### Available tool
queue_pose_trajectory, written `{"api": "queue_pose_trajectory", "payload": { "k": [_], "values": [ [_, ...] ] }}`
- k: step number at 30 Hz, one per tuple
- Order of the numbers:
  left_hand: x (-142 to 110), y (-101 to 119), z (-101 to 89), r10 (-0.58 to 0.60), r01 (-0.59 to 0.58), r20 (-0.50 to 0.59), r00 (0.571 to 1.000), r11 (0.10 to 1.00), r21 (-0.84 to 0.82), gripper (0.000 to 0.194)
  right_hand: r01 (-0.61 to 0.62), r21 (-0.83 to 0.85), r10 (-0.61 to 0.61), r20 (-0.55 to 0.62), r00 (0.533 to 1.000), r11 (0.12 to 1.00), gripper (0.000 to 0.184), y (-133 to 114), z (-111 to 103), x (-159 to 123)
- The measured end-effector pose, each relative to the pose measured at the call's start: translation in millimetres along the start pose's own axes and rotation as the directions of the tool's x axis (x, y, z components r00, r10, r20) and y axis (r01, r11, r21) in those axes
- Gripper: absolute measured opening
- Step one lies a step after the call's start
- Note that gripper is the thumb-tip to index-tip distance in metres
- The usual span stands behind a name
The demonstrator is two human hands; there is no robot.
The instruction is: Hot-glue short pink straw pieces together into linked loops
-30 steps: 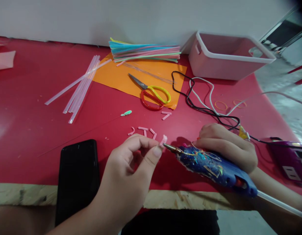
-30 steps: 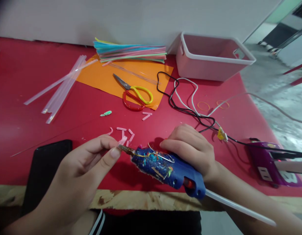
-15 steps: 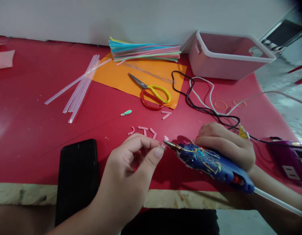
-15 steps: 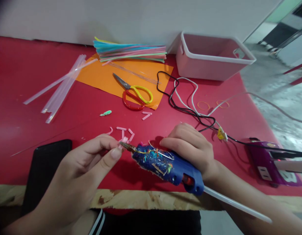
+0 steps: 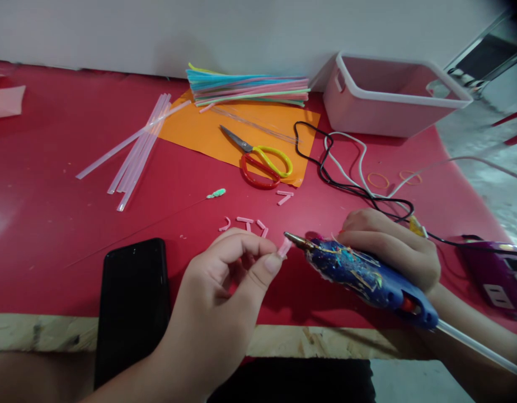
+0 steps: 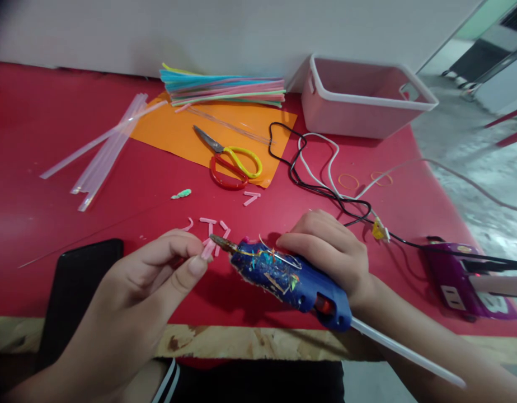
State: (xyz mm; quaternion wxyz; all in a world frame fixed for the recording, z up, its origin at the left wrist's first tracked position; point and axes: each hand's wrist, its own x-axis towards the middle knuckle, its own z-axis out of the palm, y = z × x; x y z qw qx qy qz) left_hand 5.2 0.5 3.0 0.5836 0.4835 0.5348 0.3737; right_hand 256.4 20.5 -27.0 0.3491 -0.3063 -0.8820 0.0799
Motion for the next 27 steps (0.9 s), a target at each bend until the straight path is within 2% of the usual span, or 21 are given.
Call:
{"api": "queue_pose_trajectory", "payload": {
  "k": [5,13,17,22,27],
  "values": [
    [-2.6,0.1,-1.1,-0.001,0.001,0.025,1.0,1.0,-0.01,0.013,-0.036,0.014,0.037,-0.079,0.996,0.999,0.015,-2.0,5.0,-0.8],
    [-3.9,1.0,-1.0,0.011,-0.011,0.011,1.0,1.0,0.009,0.013,-0.043,0.011,0.043,-0.085,0.995,0.999,0.014,-1.0,3.5,-3.3],
    [-1.4,-0.1,-0.3,0.003,-0.003,-0.023,1.0,1.0,0.016,0.012,-0.041,0.002,0.041,-0.133,0.99,0.999,0.023,-3.3,0.3,-1.4],
    [-1.1,-1.4,-1.1,0.048,-0.047,-0.03,0.998,0.998,0.032,0.009,0.043,0.006,-0.043,-0.097,0.994,0.999,0.019,-3.5,1.7,2.8],
    [-2.6,-3.0,-1.6,0.067,-0.066,-0.022,0.997,0.997,0.037,0.008,0.014,0.005,-0.013,-0.067,0.998,1.0,0.017,-3.1,0.8,1.0]
  ]
}}
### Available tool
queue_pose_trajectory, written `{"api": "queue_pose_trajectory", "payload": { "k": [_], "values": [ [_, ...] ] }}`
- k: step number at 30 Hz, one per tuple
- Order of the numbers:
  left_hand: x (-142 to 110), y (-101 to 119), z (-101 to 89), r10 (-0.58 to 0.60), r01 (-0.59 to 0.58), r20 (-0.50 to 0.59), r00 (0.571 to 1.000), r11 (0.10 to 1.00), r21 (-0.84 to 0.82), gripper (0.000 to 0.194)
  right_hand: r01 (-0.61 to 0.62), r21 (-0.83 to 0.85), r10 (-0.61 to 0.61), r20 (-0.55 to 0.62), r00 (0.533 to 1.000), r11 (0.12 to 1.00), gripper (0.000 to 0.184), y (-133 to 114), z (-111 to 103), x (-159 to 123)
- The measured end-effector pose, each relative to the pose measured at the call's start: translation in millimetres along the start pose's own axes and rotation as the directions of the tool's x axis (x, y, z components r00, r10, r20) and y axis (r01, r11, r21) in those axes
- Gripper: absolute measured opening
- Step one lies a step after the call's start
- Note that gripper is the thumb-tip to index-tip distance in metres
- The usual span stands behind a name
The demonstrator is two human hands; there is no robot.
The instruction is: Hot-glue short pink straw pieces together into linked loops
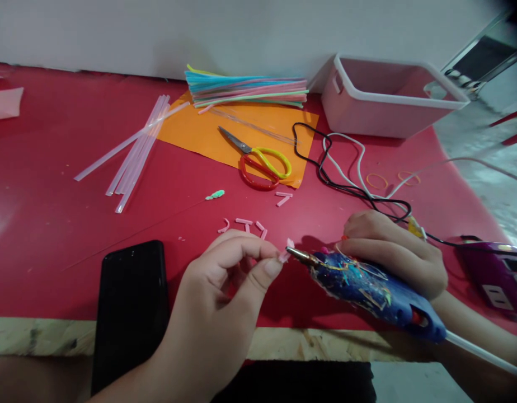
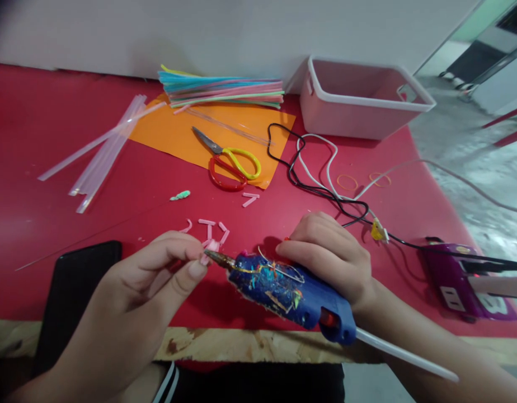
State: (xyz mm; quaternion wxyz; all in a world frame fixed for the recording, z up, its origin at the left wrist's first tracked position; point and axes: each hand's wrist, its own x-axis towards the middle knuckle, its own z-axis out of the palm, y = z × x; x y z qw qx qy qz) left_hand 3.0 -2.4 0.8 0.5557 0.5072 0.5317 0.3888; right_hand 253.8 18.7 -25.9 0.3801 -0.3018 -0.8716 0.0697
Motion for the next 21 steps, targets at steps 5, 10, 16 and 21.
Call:
{"api": "queue_pose_trajectory", "payload": {
  "k": [5,10,16,21],
  "values": [
    [0.8,0.4,-0.3,0.064,-0.064,0.01,0.998,0.998,0.02,0.011,0.005,-0.012,-0.005,-0.004,1.0,1.0,0.015,2.4,-2.3,1.0],
    [0.4,1.2,-0.9,0.076,-0.076,0.019,0.997,0.997,0.022,0.011,0.009,-0.027,-0.008,0.032,0.999,1.0,0.015,2.8,-1.1,2.0],
    [-0.5,5.3,-0.7,0.113,-0.111,-0.021,0.993,0.991,0.077,0.013,-0.075,-0.051,0.073,-0.046,0.996,0.996,0.017,3.6,1.5,-3.0],
    [1.7,4.4,-6.0,0.344,-0.31,-0.049,0.938,0.892,0.327,0.014,-0.16,-0.289,0.191,0.082,0.978,0.944,0.025,14.1,1.7,-3.5]
  ]
}}
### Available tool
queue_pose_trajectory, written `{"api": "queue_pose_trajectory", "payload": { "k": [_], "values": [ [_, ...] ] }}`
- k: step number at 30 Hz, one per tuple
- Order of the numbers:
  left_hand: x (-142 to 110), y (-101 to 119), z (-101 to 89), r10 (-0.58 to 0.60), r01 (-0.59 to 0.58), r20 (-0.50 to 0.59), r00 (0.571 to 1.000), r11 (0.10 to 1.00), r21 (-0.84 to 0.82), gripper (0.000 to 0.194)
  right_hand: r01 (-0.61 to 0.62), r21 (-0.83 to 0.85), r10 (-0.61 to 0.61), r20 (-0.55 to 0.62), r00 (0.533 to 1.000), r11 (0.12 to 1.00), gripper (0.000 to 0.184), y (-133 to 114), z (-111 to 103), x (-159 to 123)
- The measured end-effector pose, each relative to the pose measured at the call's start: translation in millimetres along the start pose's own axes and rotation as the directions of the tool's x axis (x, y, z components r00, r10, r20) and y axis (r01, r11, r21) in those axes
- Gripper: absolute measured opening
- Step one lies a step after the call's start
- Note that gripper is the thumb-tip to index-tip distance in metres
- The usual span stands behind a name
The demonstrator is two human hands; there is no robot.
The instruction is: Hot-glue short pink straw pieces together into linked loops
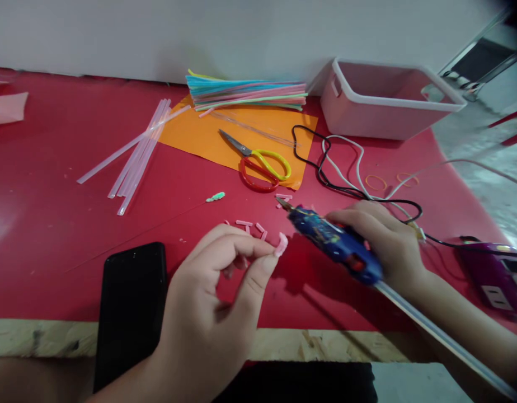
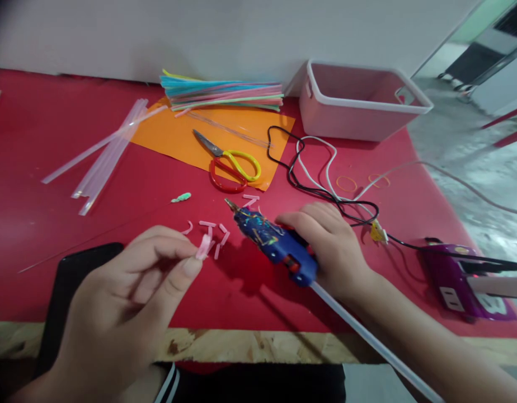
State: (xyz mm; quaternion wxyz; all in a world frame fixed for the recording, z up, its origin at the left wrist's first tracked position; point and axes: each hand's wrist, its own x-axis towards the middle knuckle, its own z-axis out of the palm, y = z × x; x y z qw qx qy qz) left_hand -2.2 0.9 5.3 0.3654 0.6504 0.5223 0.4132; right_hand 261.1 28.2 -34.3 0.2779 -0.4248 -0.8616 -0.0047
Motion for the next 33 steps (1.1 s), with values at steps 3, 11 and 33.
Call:
{"api": "queue_pose_trajectory", "payload": {
  "k": [3,11,33],
  "values": [
    [1.4,-5.2,-8.3,0.371,-0.354,-0.028,0.928,0.905,0.236,0.029,-0.058,-0.13,0.08,0.175,0.981,0.99,0.044,4.5,7.0,-0.8],
    [0.6,-16.8,-22.0,0.656,-0.566,0.031,0.754,0.624,0.539,0.037,-0.067,-0.125,0.1,0.283,0.954,0.99,0.057,6.3,5.6,-3.2],
    [8.0,-15.1,3.6,0.717,-0.832,0.435,0.545,0.399,0.385,0.026,0.001,0.429,-0.024,0.047,0.999,0.903,0.002,-35.6,4.8,5.7]
  ]
}}
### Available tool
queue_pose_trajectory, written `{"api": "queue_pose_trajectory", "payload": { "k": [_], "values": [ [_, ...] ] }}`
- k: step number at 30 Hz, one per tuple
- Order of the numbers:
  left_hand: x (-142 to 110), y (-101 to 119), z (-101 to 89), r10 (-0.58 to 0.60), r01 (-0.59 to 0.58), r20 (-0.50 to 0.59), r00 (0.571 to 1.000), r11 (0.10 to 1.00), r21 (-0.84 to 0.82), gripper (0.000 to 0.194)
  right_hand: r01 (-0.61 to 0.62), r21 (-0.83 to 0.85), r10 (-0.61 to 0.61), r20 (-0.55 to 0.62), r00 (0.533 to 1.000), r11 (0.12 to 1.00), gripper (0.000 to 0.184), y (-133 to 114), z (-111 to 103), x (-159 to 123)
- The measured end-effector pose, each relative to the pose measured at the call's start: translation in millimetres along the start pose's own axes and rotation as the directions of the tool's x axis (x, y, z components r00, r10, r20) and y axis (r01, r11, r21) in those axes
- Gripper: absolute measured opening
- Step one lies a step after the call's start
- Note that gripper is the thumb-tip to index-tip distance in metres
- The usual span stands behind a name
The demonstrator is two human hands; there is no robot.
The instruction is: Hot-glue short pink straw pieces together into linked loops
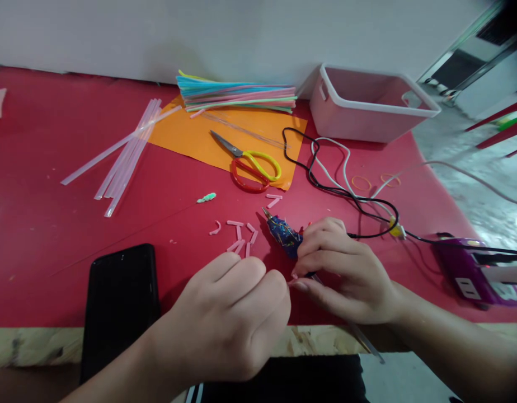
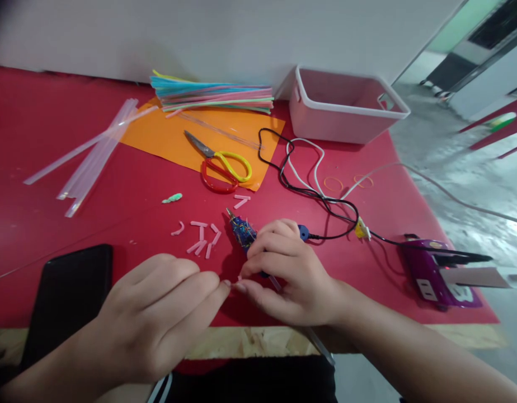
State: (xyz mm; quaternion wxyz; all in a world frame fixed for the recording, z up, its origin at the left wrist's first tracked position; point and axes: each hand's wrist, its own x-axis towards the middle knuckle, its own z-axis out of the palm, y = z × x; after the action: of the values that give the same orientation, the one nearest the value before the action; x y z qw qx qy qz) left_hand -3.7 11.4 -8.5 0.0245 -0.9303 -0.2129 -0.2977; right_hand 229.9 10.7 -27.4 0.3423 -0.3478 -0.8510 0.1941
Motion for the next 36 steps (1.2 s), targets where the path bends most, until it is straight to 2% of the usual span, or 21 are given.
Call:
{"api": "queue_pose_trajectory", "payload": {
  "k": [7,9,10,11,12,14,15,17,18,19,20,22,26,28,30,31,33,36],
  "values": [
    [-4.3,2.7,0.8,0.016,-0.017,-0.007,1.0,0.998,-0.065,0.029,-0.003,-0.031,0.004,0.011,1.0,1.0,0.002,-5.0,2.8,0.1],
    [-4.6,6.3,3.2,-0.055,0.055,0.002,0.998,0.993,-0.104,0.022,0.021,-0.087,-0.021,0.001,1.0,0.996,0.002,-5.1,3.1,0.7],
    [-3.9,8.8,4.3,-0.161,0.161,0.015,0.987,0.975,-0.152,0.016,0.04,-0.125,-0.042,-0.015,0.999,0.991,0.001,-4.9,3.2,0.9],
    [-2.6,11.6,5.3,-0.303,0.303,0.038,0.952,0.923,-0.237,0.009,0.061,-0.166,-0.068,-0.036,0.997,0.984,0.002,-4.6,3.3,1.0],
    [-0.9,14.4,6.1,-0.45,0.454,0.096,0.888,0.824,-0.34,0.009,0.081,-0.205,-0.096,-0.061,0.994,0.975,0.003,-4.2,3.2,0.9],
    [3.6,19.6,7.2,-0.632,0.682,0.292,0.717,0.551,-0.482,0.01,0.119,-0.276,-0.155,-0.115,0.981,0.954,0.006,-3.7,2.8,0.3],
    [5.8,21.7,7.6,-0.672,0.76,0.4,0.623,0.4,-0.512,0.011,0.133,-0.305,-0.182,-0.137,0.974,0.943,0.007,-3.6,2.4,-0.3],
    [9.4,24.6,8.6,-0.665,0.844,0.595,0.45,0.098,-0.528,0.015,0.153,-0.337,-0.213,-0.149,0.966,0.929,0.01,-3.6,1.3,-1.9],
    [10.4,25.7,9.1,-0.65,0.851,0.653,0.389,-0.018,-0.524,0.018,0.159,-0.343,-0.22,-0.145,0.965,0.926,0.013,-3.7,0.6,-2.7],
    [10.9,26.7,9.6,-0.636,0.846,0.687,0.35,-0.101,-0.524,0.019,0.162,-0.346,-0.221,-0.138,0.965,0.924,0.015,-3.8,0.0,-3.5],
    [10.8,27.6,9.9,-0.633,0.835,0.699,0.333,-0.146,-0.53,0.02,0.166,-0.349,-0.223,-0.129,0.966,0.922,0.016,-3.9,-0.7,-4.1],
    [9.8,29.6,10.2,-0.651,0.816,0.675,0.348,-0.144,-0.559,0.02,0.171,-0.363,-0.229,-0.124,0.965,0.916,0.015,-4.0,-1.5,-4.8],
    [7.0,31.8,11.3,-0.69,0.809,0.595,0.412,-0.023,-0.587,0.019,0.173,-0.398,-0.24,-0.126,0.963,0.901,0.014,-5.7,-0.6,-6.1],
    [5.9,29.1,13.3,-0.711,0.819,0.565,0.418,0.025,-0.574,0.02,0.167,-0.4,-0.235,-0.126,0.964,0.901,0.016,-7.4,0.7,-6.7],
    [4.8,23.0,15.5,-0.74,0.838,0.545,0.395,0.046,-0.544,0.023,0.153,-0.387,-0.222,-0.14,0.965,0.909,0.016,-8.2,1.4,-6.5],
    [4.4,19.2,16.0,-0.756,0.84,0.537,0.373,0.029,-0.543,0.02,0.145,-0.381,-0.216,-0.151,0.965,0.913,0.015,-7.6,1.2,-5.8],
    [4.2,11.6,15.0,-0.785,0.84,0.543,0.297,-0.055,-0.54,0.018,0.126,-0.392,-0.207,-0.172,0.963,0.911,0.012,-3.6,-0.9,-3.7],
    [5.4,3.4,9.4,-0.808,0.824,0.538,0.239,-0.125,-0.553,0.023,0.091,-0.427,-0.179,-0.172,0.969,0.9,0.018,9.4,-9.4,0.2]
  ]
}}
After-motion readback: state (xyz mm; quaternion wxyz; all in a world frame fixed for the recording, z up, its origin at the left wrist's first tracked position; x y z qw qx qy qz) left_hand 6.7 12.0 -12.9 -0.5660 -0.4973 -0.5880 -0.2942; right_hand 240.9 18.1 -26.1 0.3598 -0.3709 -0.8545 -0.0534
